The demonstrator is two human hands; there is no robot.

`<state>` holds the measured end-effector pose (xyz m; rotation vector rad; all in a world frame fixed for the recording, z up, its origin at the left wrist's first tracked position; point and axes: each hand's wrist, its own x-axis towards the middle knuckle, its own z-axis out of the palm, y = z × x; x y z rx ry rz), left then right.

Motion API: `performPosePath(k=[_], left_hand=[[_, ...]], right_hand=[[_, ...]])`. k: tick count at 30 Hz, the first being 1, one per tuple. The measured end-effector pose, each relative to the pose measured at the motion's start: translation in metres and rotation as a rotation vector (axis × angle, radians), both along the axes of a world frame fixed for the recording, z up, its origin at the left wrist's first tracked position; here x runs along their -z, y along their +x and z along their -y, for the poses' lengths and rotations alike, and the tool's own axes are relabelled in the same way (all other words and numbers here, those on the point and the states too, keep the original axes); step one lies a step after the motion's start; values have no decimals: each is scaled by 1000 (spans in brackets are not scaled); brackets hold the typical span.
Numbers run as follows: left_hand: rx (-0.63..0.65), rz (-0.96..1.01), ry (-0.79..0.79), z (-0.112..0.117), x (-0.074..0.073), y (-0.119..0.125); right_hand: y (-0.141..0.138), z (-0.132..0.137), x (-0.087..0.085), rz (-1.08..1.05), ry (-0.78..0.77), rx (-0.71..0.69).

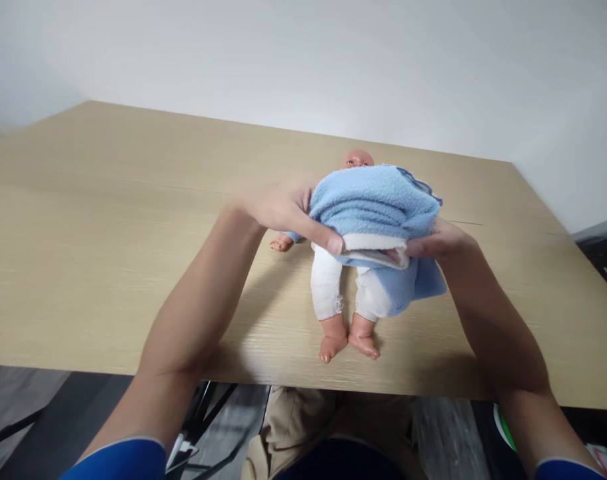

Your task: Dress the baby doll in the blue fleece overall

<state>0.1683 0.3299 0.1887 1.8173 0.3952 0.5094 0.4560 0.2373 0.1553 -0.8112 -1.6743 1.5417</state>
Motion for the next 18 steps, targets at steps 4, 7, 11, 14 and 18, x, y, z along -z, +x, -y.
performPosePath(k=[4,7,11,14,18], left_hand=[[261,-99,-38,9,-4,3],[203,-33,-54,18,-4,3],[34,32,-77,43,2,3],[-79,74,-24,76,10,6],[-328,7,-124,129,29,7]], right_hand=[[-15,9,-17,45,87,20],[-24,21,-23,86,152,138],[-26,44,-21,69,159,344],[-28,66,-19,103,111,457],[-39,98,-16,239,40,484]])
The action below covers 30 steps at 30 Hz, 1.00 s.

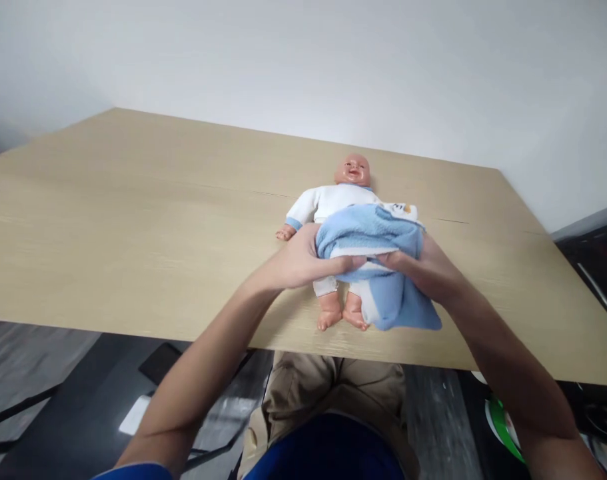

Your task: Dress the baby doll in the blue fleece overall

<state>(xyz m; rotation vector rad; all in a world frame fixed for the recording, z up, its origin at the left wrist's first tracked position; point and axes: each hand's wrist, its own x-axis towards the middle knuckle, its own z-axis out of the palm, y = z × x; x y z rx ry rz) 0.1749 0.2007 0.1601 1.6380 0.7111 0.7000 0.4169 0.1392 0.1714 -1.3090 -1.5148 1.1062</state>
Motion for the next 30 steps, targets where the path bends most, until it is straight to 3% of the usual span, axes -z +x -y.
performPosePath(k=[5,12,18,22,30], left_hand=[[-265,-44,-137,51,34,-8],[-337,-80,-104,90,66,-25],[-377,-243,-45,84,80,-24],[-350,-269,-106,73,86,-18],[-439,-405,6,55,86,-14]], right_hand=[[-18,26,14,159,-18,-59],[-36,36,44,402,-31,-18],[-38,32,67,536,-40,38],[-37,25,81,604,-13,118],[-32,7,93,612,51,193]])
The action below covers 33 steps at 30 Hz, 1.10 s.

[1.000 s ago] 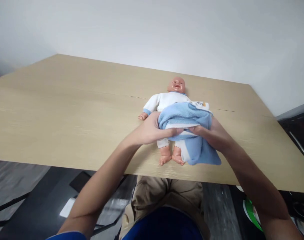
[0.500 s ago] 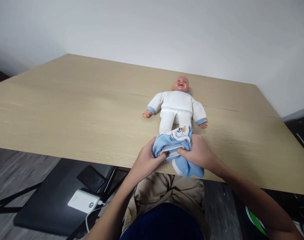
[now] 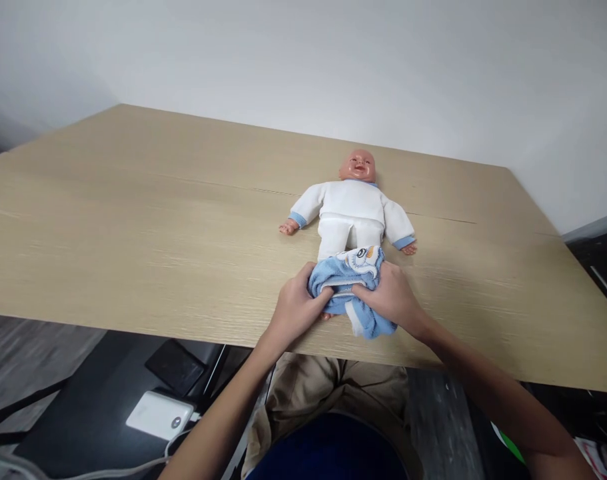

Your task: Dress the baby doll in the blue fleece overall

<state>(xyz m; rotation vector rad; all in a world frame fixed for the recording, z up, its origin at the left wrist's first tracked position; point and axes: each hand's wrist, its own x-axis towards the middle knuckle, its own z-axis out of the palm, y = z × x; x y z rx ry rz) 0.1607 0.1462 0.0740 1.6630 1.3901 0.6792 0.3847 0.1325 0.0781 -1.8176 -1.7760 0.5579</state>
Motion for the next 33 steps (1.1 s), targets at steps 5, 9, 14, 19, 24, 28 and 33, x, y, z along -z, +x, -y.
performPosePath(k=[5,9,14,19,24,28,33], left_hand=[[1,-21,8,0,-9,-7],[48,122,-40,21,-23,-17],[85,160,-132,40,-24,-25],[106,58,-136,41,-4,-25],[107,-71,-24,44,8,-22],[105,-158,53,44,13,-20],[118,-106,35,46,17,-23]], right_hand=[[-2,-1,-16,13,29,-34],[-8,19,-46,-17,62,-165],[-15,32,-59,58,-60,-272],[-15,19,-39,197,-169,-298],[-15,16,-31,254,-206,-361],[-21,20,-31,302,-251,-350],[-23,20,-26,299,-281,-351]])
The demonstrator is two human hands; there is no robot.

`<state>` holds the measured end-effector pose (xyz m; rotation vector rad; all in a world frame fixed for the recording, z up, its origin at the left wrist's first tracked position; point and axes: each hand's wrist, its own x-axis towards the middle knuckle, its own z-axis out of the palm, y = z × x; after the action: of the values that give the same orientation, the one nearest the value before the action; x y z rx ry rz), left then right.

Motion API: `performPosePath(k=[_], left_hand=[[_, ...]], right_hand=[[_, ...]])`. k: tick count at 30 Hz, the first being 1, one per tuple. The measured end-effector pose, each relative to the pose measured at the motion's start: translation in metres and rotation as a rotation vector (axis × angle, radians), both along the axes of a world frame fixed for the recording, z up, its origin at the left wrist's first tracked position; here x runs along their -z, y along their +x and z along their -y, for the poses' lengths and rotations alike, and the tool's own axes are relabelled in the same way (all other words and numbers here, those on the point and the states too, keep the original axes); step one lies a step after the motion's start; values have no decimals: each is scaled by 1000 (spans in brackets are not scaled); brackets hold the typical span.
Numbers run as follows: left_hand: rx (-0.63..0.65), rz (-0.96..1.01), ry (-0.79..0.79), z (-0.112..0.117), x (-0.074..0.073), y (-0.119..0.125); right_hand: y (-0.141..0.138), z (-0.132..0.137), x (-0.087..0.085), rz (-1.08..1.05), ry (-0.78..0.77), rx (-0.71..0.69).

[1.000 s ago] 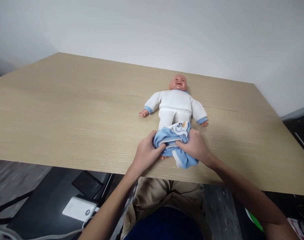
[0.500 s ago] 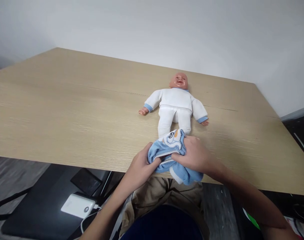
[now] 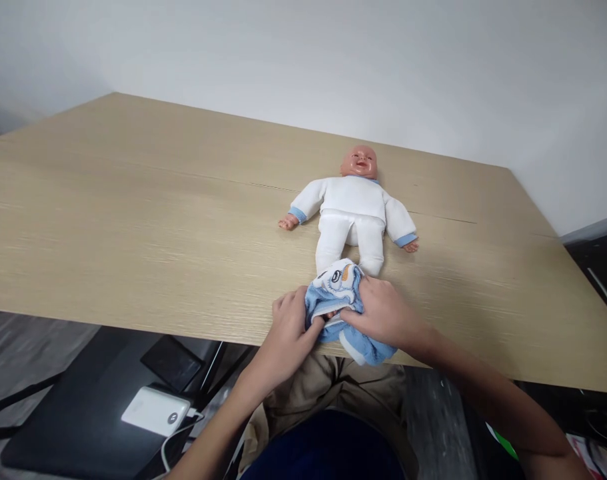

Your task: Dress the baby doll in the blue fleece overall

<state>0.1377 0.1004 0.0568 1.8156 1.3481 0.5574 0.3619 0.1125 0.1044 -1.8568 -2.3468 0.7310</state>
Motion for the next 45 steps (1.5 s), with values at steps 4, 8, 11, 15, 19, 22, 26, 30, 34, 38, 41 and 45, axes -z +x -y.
performPosePath(k=[4,8,11,15,19,22,26,30,34,38,41,45], left_hand=[[-29,241,-94,5,2,-3],[-84,417,1,4,9,1],[-117,422,128,-6,15,4],[-108,461,183,-25,16,9],[-102,525,111,-45,8,10],[-87,523,34,-57,0,8],[-23,453,-15,-67,-11,2],[32,387,-33,-70,-17,-5],[63,366,3,-76,-13,-10],[63,391,149,-89,-14,-6],[131,305,267,-104,-29,6],[393,58,313,-130,-60,32]], right_hand=[[7,0,4,-220,21,69],[14,-2,3,-430,60,122],[17,-9,2,-527,67,104],[25,-26,6,-539,87,140],[40,-48,15,-542,98,150],[52,-57,21,-654,87,59],[66,-54,31,-841,28,7],[75,-49,47,-1058,-84,141],[79,-51,59,-1223,-165,266],[77,-54,61,-1334,-234,376],[75,-53,60,-1351,-224,422],[74,-52,58,-1357,-219,420]])
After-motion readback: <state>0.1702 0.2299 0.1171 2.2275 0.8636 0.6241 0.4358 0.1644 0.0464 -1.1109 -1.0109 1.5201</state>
